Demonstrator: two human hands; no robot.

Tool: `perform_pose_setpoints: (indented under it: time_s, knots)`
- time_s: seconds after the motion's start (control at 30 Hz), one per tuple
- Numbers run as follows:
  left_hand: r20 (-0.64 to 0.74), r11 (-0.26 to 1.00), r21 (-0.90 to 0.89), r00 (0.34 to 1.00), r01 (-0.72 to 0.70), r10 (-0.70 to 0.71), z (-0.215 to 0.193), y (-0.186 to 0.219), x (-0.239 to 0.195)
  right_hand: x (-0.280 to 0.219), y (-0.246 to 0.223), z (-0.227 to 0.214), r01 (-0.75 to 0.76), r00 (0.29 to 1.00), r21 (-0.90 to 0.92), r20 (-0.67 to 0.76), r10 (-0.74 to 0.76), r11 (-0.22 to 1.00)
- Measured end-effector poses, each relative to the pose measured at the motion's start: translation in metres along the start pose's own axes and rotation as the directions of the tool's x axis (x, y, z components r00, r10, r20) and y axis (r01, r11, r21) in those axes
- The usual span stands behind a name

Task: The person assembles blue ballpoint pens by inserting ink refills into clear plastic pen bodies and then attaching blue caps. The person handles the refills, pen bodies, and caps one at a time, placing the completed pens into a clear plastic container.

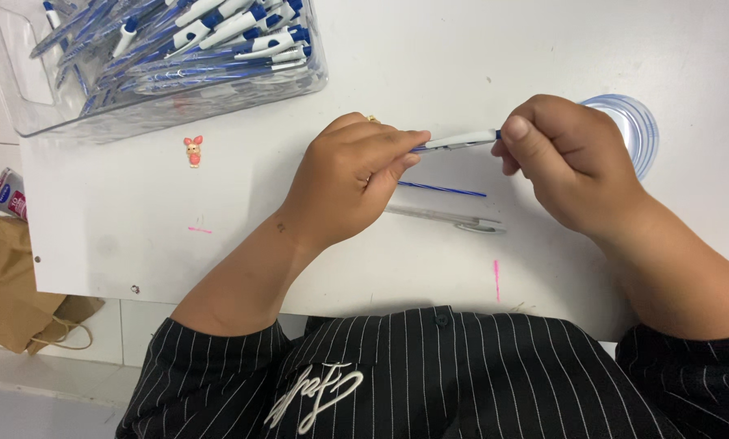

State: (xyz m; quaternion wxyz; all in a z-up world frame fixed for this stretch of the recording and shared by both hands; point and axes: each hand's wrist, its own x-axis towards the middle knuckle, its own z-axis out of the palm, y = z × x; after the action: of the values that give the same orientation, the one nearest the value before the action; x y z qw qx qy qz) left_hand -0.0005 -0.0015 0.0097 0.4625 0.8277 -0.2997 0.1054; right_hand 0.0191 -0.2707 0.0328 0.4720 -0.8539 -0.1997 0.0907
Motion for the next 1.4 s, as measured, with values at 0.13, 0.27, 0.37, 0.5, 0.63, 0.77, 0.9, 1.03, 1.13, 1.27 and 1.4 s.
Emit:
perform_pose_setpoints:
  time_s: [0.13,0.27,0.37,0.5,0.63,0.77,0.9,1.03,1.13,1.27,1.4]
  knots:
    - [0.015,0.999,-0.025,0.999,0.038,-0.038,0.001,-0.002,-0.003,-0.001,0.007,-0.007,0.156,0.987,-0.130,0.050,-0.151,0.979]
    - [0.019,0.998,-0.025,0.999,0.050,-0.050,0.000,-0.002,-0.004,-0.001,0.011,-0.006,0.201,0.980,-0.141,0.040,-0.197,0.969]
    - [0.030,0.998,-0.012,0.997,0.065,-0.065,0.001,-0.003,-0.003,0.000,0.009,-0.007,0.177,0.984,-0.153,0.028,-0.174,0.972]
    - [0.036,0.994,0.090,0.997,0.059,-0.063,0.006,-0.013,-0.005,0.001,0.016,-0.006,0.166,0.984,-0.326,-0.002,-0.176,0.931]
    - [0.023,0.959,0.280,0.999,-0.050,0.046,0.008,-0.019,-0.001,0.004,0.028,-0.004,0.234,0.955,-0.518,-0.033,-0.293,0.822]
    - [0.005,0.913,0.368,0.982,-0.177,0.188,-0.002,-0.009,0.010,0.005,0.044,-0.011,0.153,0.970,-0.668,-0.039,-0.240,0.728]
    - [0.231,0.894,0.372,0.958,-0.251,0.172,0.006,-0.009,-0.001,-0.003,0.049,-0.018,0.051,0.990,-0.834,-0.030,-0.137,0.549]
    - [0.311,0.938,0.298,0.947,-0.175,0.078,0.023,-0.020,-0.012,-0.013,0.010,-0.020,0.150,0.984,-0.716,0.039,-0.176,0.681]
    - [0.326,0.883,0.413,0.942,-0.221,0.083,0.020,-0.017,-0.011,-0.020,-0.007,-0.001,0.200,0.978,-0.629,0.076,-0.197,0.751]
    - [0.220,0.928,0.315,0.966,-0.201,0.135,0.019,0.000,-0.002,-0.020,0.002,0.025,0.284,0.957,-0.575,0.219,-0.190,0.767]
    - [0.192,0.938,0.283,0.970,-0.202,0.151,0.013,0.007,0.000,-0.025,0.009,0.015,0.260,0.963,-0.652,0.232,-0.139,0.713]
